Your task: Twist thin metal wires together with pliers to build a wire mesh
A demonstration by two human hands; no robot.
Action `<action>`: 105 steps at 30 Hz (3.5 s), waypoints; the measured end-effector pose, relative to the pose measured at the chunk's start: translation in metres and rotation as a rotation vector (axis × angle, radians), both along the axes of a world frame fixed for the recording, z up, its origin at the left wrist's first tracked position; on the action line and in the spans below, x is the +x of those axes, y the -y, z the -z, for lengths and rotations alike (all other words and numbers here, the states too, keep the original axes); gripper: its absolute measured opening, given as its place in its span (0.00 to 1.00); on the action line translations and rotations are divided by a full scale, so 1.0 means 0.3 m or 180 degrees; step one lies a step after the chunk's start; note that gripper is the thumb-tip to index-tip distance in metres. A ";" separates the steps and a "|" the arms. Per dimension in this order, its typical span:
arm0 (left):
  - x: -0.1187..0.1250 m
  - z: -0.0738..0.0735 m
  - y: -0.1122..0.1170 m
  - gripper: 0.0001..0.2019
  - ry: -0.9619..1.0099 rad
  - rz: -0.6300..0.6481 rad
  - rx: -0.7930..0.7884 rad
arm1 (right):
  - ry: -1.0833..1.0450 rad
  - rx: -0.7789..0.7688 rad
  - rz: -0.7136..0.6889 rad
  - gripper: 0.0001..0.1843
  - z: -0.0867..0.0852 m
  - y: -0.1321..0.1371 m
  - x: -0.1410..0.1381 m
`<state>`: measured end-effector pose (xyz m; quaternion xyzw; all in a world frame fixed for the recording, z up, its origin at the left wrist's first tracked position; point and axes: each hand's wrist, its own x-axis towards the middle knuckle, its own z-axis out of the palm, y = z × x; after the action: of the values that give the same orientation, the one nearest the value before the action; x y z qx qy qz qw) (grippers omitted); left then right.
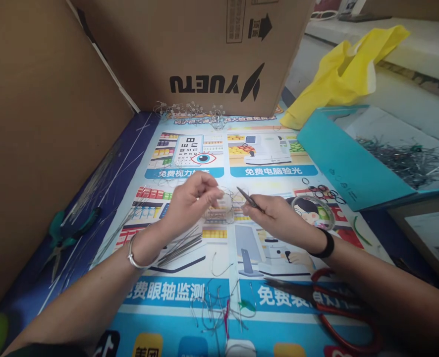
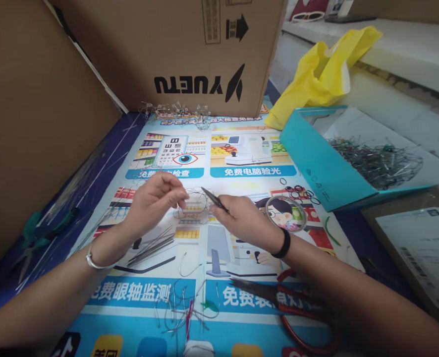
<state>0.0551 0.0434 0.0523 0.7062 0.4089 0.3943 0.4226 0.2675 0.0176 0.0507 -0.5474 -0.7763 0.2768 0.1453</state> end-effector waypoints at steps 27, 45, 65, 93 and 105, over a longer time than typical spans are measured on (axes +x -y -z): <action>-0.003 0.095 -0.120 0.11 -0.1066 0.0443 0.0395 | 0.1534 0.1912 -0.0445 0.12 0.138 -0.139 0.003; 0.000 0.108 -0.103 0.13 -0.0813 0.0513 0.0227 | 0.1599 0.1944 -0.0625 0.12 0.151 -0.136 -0.002; 0.013 0.084 -0.084 0.13 -0.1293 0.0331 0.0563 | 0.1841 0.2528 -0.0751 0.12 0.149 -0.138 0.013; -0.020 0.058 -0.084 0.12 -0.1194 0.1091 0.0623 | 0.1198 0.2035 -0.0340 0.13 0.149 -0.131 0.027; -0.011 0.095 -0.081 0.11 -0.0899 -0.0089 0.0571 | 0.1099 0.2150 -0.0357 0.13 0.160 -0.127 0.024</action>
<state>0.0518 0.0675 0.0238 0.7837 0.4371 0.3319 0.2907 0.2748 0.0558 0.0027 -0.4639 -0.8656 -0.0834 0.1692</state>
